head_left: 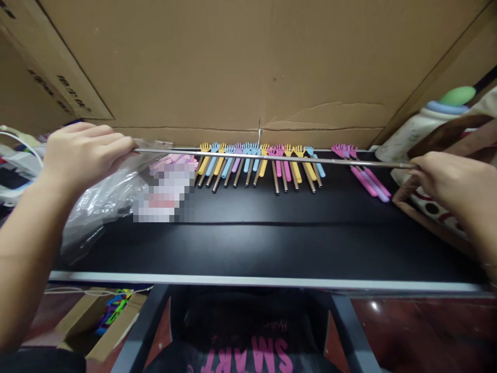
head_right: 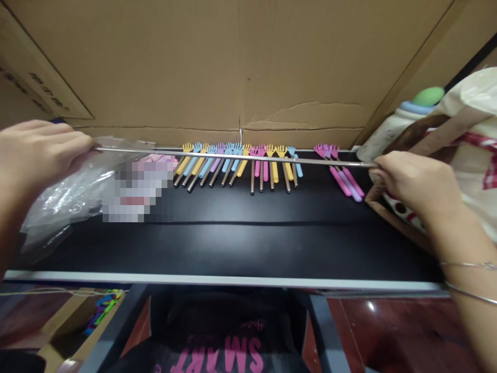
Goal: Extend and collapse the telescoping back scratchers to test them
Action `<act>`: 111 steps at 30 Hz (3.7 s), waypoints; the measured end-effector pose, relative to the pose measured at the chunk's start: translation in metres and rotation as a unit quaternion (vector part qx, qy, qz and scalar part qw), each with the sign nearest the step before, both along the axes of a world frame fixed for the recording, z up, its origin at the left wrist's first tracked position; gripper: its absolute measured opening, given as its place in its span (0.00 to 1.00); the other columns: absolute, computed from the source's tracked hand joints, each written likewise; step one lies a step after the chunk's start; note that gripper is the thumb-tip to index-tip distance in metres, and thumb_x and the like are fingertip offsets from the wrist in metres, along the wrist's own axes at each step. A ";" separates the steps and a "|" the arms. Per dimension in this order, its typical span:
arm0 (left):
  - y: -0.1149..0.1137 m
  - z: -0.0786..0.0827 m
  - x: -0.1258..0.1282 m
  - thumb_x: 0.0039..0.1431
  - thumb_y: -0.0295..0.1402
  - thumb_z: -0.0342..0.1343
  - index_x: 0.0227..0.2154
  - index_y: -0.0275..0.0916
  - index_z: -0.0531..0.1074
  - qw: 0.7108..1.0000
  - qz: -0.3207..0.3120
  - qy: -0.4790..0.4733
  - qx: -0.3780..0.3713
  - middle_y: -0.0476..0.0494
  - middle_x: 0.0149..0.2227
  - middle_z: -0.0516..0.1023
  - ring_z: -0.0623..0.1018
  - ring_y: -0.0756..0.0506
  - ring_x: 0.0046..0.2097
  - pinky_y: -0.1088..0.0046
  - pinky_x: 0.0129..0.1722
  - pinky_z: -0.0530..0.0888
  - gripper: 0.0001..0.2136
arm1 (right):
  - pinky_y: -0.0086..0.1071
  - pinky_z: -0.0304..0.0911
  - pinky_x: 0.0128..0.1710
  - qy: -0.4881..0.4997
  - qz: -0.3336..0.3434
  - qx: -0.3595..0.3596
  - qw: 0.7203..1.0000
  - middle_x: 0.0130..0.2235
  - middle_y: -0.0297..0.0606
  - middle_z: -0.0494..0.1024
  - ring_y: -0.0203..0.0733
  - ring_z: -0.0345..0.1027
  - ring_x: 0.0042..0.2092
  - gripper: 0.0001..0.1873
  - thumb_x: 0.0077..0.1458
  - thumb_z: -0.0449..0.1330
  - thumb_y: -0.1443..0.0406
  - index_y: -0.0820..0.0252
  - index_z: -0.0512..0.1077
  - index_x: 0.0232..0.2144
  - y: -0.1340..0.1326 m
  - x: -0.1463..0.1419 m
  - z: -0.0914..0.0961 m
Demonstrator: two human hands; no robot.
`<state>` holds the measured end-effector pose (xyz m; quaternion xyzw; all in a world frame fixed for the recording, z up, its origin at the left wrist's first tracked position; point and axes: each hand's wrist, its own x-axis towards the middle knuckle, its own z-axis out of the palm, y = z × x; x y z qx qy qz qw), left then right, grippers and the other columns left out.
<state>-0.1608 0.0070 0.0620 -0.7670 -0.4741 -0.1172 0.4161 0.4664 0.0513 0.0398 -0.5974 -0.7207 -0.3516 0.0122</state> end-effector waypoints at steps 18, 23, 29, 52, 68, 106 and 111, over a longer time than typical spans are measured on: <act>0.012 -0.013 0.087 0.63 0.35 0.45 0.23 0.40 0.66 0.995 -0.076 0.006 -0.067 0.49 0.21 0.70 0.66 0.49 0.24 0.73 0.25 0.54 0.13 | 0.29 0.44 0.24 -0.003 0.148 0.060 0.987 0.28 0.41 0.76 0.36 0.65 0.29 0.20 0.60 0.46 0.56 0.61 0.73 0.32 -0.004 -0.097 0.010; -0.001 -0.012 0.173 0.63 0.30 0.45 0.23 0.39 0.68 0.987 -0.151 0.022 -0.053 0.50 0.18 0.69 0.69 0.49 0.21 0.72 0.22 0.54 0.13 | 0.31 0.36 0.23 0.005 0.243 0.038 0.969 0.24 0.35 0.73 0.34 0.60 0.24 0.21 0.63 0.43 0.58 0.60 0.70 0.28 -0.035 -0.192 -0.001; -0.012 -0.016 0.199 0.62 0.26 0.46 0.23 0.37 0.68 0.983 -0.183 0.025 -0.009 0.50 0.18 0.69 0.70 0.50 0.21 0.73 0.23 0.57 0.13 | 0.31 0.35 0.24 0.000 0.270 0.081 0.959 0.22 0.34 0.70 0.32 0.55 0.21 0.19 0.64 0.43 0.60 0.61 0.68 0.27 -0.059 -0.225 -0.002; 0.013 -0.010 -0.004 0.64 0.31 0.45 0.22 0.39 0.62 0.985 -0.009 0.118 0.123 0.53 0.20 0.67 0.65 0.51 0.27 0.76 0.28 0.60 0.13 | 0.31 0.41 0.26 -0.035 -0.010 0.073 0.997 0.27 0.46 0.72 0.37 0.53 0.28 0.16 0.58 0.48 0.62 0.64 0.74 0.31 -0.006 -0.017 0.010; 0.027 -0.028 0.007 0.66 0.32 0.40 0.28 0.39 0.70 0.990 0.039 0.131 -0.021 0.50 0.26 0.76 0.71 0.50 0.29 0.76 0.33 0.63 0.15 | 0.28 0.37 0.22 -0.112 0.026 0.112 0.987 0.23 0.39 0.70 0.37 0.58 0.25 0.17 0.59 0.46 0.57 0.60 0.63 0.24 -0.007 -0.013 0.000; 0.005 -0.017 -0.001 0.62 0.33 0.43 0.20 0.40 0.58 0.999 -0.018 0.048 0.017 0.52 0.20 0.65 0.63 0.49 0.27 0.74 0.26 0.57 0.14 | 0.31 0.40 0.24 0.022 -0.133 -0.073 0.988 0.26 0.47 0.73 0.40 0.62 0.29 0.16 0.44 0.61 0.51 0.58 0.69 0.24 -0.001 -0.002 0.004; 0.006 -0.016 -0.003 0.60 0.32 0.43 0.20 0.40 0.58 1.000 -0.019 0.017 -0.009 0.52 0.20 0.65 0.62 0.49 0.27 0.74 0.27 0.57 0.13 | 0.30 0.43 0.25 0.016 -0.109 -0.064 0.992 0.30 0.46 0.75 0.40 0.64 0.31 0.13 0.49 0.58 0.54 0.57 0.70 0.29 -0.003 -0.015 0.002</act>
